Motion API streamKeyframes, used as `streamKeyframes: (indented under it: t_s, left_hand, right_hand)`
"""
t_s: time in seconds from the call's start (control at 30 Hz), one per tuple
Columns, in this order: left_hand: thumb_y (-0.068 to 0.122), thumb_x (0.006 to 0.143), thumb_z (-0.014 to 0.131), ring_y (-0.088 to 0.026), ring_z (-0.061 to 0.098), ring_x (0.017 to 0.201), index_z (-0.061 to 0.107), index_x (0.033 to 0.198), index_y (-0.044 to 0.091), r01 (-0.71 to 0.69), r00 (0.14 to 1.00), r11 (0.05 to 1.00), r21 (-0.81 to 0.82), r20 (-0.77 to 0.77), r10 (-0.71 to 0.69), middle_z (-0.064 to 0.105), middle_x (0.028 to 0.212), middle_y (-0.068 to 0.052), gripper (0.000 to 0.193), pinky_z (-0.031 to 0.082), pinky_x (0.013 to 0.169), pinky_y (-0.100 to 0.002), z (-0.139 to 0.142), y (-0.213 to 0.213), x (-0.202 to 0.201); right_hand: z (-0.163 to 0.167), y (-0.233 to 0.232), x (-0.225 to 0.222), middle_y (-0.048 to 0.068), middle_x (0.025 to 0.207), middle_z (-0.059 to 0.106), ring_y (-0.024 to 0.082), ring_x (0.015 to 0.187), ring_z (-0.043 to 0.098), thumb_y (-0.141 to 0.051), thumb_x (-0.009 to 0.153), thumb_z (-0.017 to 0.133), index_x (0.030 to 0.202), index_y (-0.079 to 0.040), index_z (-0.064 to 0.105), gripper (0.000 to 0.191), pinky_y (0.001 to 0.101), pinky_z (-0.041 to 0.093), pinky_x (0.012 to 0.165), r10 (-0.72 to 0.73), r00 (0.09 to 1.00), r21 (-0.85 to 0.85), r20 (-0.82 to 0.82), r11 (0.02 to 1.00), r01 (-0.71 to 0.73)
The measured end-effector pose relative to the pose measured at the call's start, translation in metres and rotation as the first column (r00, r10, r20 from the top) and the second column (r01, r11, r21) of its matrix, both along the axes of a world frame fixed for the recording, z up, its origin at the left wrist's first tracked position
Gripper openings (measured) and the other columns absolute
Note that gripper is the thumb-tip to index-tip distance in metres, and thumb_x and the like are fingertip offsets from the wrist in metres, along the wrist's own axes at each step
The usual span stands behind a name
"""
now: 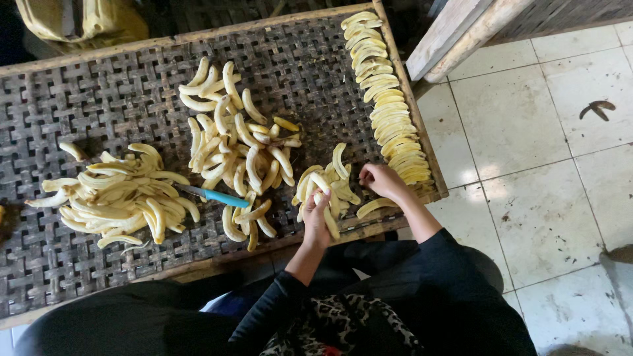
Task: The person sits on the floor at a woven bamboo tray holding piles of peeled banana pieces. They pick up banana pieces, use a small knife to trim and peel remaining skin and tips, and arrange the trimmed banana halves in neat rows along the right edge of the tray.
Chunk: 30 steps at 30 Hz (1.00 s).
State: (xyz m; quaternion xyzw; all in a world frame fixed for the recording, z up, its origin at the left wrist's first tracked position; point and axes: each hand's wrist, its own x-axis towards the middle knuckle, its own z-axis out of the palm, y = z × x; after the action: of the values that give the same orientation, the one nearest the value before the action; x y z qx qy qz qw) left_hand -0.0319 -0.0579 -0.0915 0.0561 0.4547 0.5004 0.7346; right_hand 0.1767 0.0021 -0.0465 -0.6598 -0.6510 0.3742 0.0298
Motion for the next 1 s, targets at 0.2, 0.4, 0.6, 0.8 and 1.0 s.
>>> streamKeyframes:
  t_s: [0.2,0.4,0.6,0.8,1.0]
  left_hand:
    - [0.017,0.093,0.072,-0.019,0.068,0.096,0.063,0.117,0.007,-0.121,0.991,0.986,0.118,0.073,0.113,0.070,0.106,-0.007,0.028,0.059,0.081,-0.034,0.008,0.022,-0.041]
    - [0.016,0.096,0.073,-0.014,0.066,0.094,0.065,0.122,0.006,-0.155,0.987,0.972,0.177,-0.015,0.160,0.070,0.106,-0.004,0.029,0.056,0.079,-0.031,0.002,0.036,-0.084]
    - [0.014,0.093,0.072,-0.018,0.072,0.077,0.060,0.113,0.011,-0.042,0.999,0.986,0.164,0.005,0.042,0.070,0.096,-0.006,0.024,0.059,0.063,-0.034,-0.005,0.039,-0.108]
    - [0.016,0.096,0.071,-0.018,0.070,0.078,0.060,0.119,0.012,0.001,0.999,0.990,0.144,-0.031,0.004,0.071,0.107,-0.007,0.026,0.061,0.063,-0.036,0.008,0.033,-0.101]
    - [0.043,0.106,0.049,-0.024,0.071,0.087,0.054,0.131,0.010,0.038,0.999,0.994,0.104,-0.004,-0.038,0.066,0.115,-0.015,0.041,0.063,0.067,-0.040,0.041,0.039,-0.101]
  right_hand:
    - [-0.012,-0.023,-0.001,0.009,0.105,0.068,0.031,0.104,0.063,-0.023,0.065,0.095,0.105,-0.016,0.064,0.051,0.0431,0.051,0.084,0.484,0.820,-0.239,0.304,0.872,-0.426]
    - [-0.031,-0.025,0.015,0.006,0.095,0.072,0.025,0.094,0.067,-0.012,0.074,0.085,0.098,-0.011,0.065,0.032,0.0413,0.053,0.081,0.460,0.877,-0.290,0.141,0.866,-0.408]
    - [-0.011,0.030,0.001,0.006,0.092,0.070,0.019,0.084,0.064,-0.010,0.085,0.082,0.101,-0.006,0.061,0.027,0.0316,0.055,0.076,0.222,0.910,-0.216,-0.350,0.926,-0.309]
    - [0.004,0.054,-0.090,0.005,0.109,0.073,0.017,0.099,0.070,-0.019,0.097,0.071,0.113,-0.007,0.063,0.022,0.0307,0.058,0.084,0.084,0.986,0.145,-0.144,0.988,-0.063]
    - [0.006,0.032,-0.144,0.009,0.105,0.075,0.019,0.094,0.073,-0.022,0.096,0.072,0.121,-0.005,0.064,0.032,0.0305,0.059,0.082,0.080,0.932,0.131,-0.354,0.991,-0.035]
